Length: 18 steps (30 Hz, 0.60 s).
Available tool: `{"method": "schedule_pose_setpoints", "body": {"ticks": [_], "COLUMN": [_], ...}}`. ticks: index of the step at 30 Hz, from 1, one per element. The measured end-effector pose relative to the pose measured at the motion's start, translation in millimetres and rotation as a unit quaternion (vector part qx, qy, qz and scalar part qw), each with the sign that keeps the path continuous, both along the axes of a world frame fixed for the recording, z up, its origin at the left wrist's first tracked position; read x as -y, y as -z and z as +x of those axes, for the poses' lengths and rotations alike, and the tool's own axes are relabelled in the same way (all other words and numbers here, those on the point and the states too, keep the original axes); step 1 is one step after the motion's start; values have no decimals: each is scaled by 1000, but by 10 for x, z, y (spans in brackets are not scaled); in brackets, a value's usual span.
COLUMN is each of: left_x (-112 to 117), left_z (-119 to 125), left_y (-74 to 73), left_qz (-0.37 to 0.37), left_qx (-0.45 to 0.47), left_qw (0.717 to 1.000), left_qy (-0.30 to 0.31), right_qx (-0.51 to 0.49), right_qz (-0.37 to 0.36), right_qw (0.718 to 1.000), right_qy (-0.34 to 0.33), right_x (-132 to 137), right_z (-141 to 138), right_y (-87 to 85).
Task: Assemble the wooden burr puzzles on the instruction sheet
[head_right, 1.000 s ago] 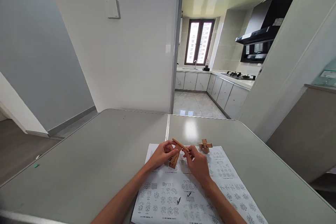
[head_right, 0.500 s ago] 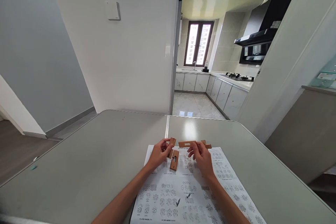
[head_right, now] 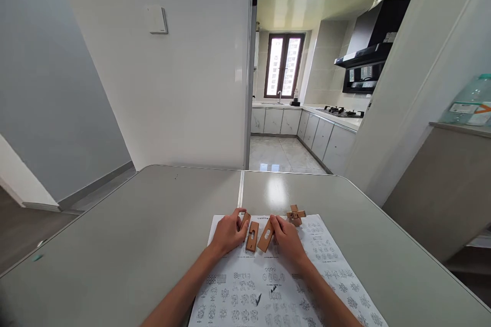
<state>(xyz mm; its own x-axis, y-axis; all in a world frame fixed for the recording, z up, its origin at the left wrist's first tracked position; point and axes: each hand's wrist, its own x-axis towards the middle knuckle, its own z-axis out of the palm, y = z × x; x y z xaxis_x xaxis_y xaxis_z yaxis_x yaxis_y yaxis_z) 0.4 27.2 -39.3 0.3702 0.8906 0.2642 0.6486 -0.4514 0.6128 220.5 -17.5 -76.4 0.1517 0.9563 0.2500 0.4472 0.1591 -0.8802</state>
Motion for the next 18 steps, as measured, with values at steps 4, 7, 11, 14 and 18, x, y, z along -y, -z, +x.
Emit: {"method": "schedule_pose_setpoints", "body": {"ticks": [4, 7, 11, 14, 18], "left_x": [23, 41, 60, 70, 92], "left_z": [0, 4, 6, 4, 6], "left_y": [-26, -45, -65, -77, -106], "left_qz": [10, 17, 25, 32, 56], "left_qx": [-39, -58, -71, -71, -54], "left_qw": [999, 998, 997, 997, 996], "left_qy": [11, 14, 14, 19, 44], "right_qx": [46, 78, 101, 109, 153], "right_qz": [10, 16, 14, 8, 7], "right_qw": [999, 997, 995, 994, 988], "right_qy": [0, -2, 1, -5, -7], "right_x": [3, 2, 12, 28, 46], "right_z": [-27, -45, -69, -88, -122], "right_y": [14, 14, -12, -34, -39]}}
